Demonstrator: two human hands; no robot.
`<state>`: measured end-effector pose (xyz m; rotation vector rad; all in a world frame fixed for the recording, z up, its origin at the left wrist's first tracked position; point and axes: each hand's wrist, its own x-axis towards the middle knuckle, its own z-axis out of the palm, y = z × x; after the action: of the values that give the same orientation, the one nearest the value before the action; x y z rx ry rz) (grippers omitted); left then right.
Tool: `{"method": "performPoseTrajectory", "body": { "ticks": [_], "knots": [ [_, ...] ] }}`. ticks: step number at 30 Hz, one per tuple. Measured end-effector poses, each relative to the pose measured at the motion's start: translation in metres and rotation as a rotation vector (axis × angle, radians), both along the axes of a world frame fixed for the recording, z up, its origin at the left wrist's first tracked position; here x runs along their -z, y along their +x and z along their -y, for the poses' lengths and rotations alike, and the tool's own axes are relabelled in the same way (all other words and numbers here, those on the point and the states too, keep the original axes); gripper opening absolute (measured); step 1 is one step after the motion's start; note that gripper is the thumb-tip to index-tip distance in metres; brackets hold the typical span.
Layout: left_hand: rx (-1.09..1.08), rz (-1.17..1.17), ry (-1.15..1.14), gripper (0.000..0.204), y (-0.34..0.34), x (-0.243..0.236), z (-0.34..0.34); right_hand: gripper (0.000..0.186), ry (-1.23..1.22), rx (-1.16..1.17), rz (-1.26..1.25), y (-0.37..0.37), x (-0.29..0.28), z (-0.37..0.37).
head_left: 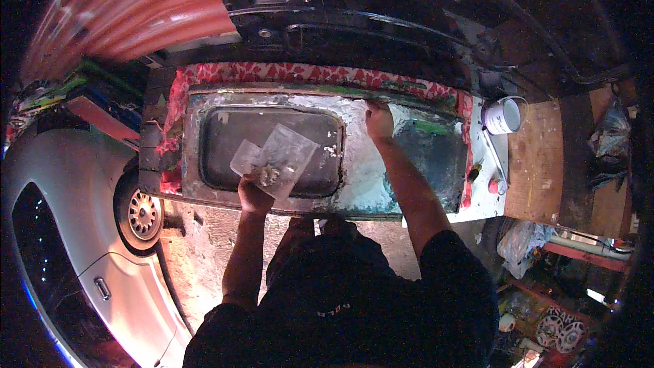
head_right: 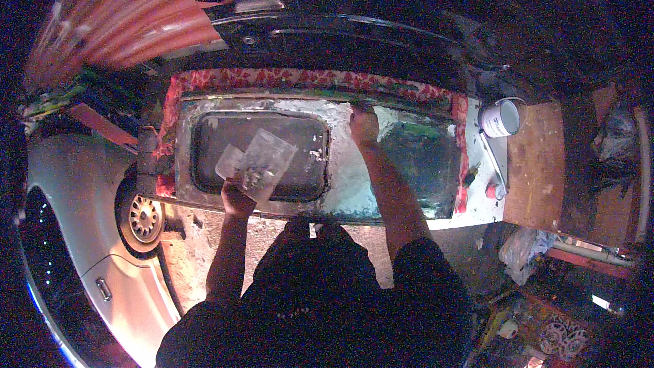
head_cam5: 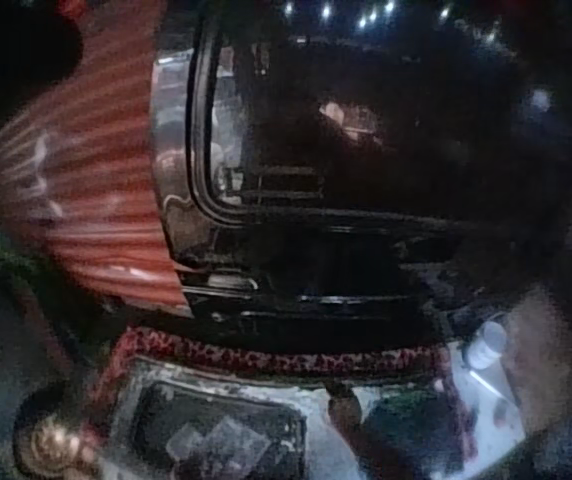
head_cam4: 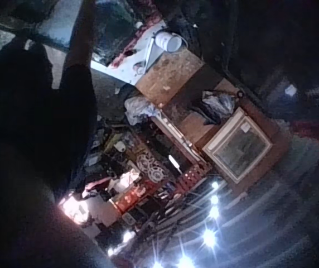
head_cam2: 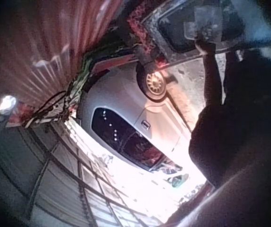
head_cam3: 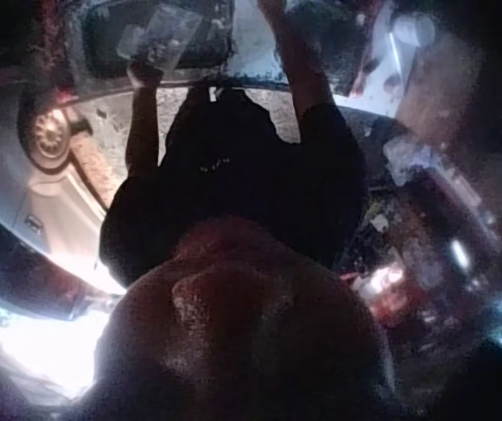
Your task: The person scoops body filler from a container and spreads it onto a car door panel using a putty knife. They repeatedly apply and smooth the filler across the surface of the door.
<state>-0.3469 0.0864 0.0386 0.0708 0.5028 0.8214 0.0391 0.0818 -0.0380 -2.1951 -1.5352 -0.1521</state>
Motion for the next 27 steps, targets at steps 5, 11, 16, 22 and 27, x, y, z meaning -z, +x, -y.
{"method": "performPoseTrajectory", "body": {
  "ticks": [5,11,16,22,27],
  "knots": [
    [-0.093,-0.048,-0.072,0.064,-0.019,0.005,-0.006,0.032,-0.105,0.099,0.026,-0.027,-0.009,-0.014],
    [-0.076,0.071,-0.143,0.062,-0.038,0.017,-0.015,0.03,-0.227,0.199,0.035,-0.043,-0.015,-0.021],
    [-0.035,0.019,-0.101,0.059,-0.049,0.01,-0.025,0.028,-0.197,0.264,0.034,-0.062,-0.01,-0.028],
    [0.05,0.105,0.001,0.059,-0.074,0.022,-0.041,0.025,-0.175,0.249,0.081,-0.088,-0.006,-0.046],
    [0.047,0.062,-0.035,0.057,-0.086,0.002,-0.05,0.023,-0.13,0.298,0.063,-0.108,-0.002,-0.055]
  ]
}}
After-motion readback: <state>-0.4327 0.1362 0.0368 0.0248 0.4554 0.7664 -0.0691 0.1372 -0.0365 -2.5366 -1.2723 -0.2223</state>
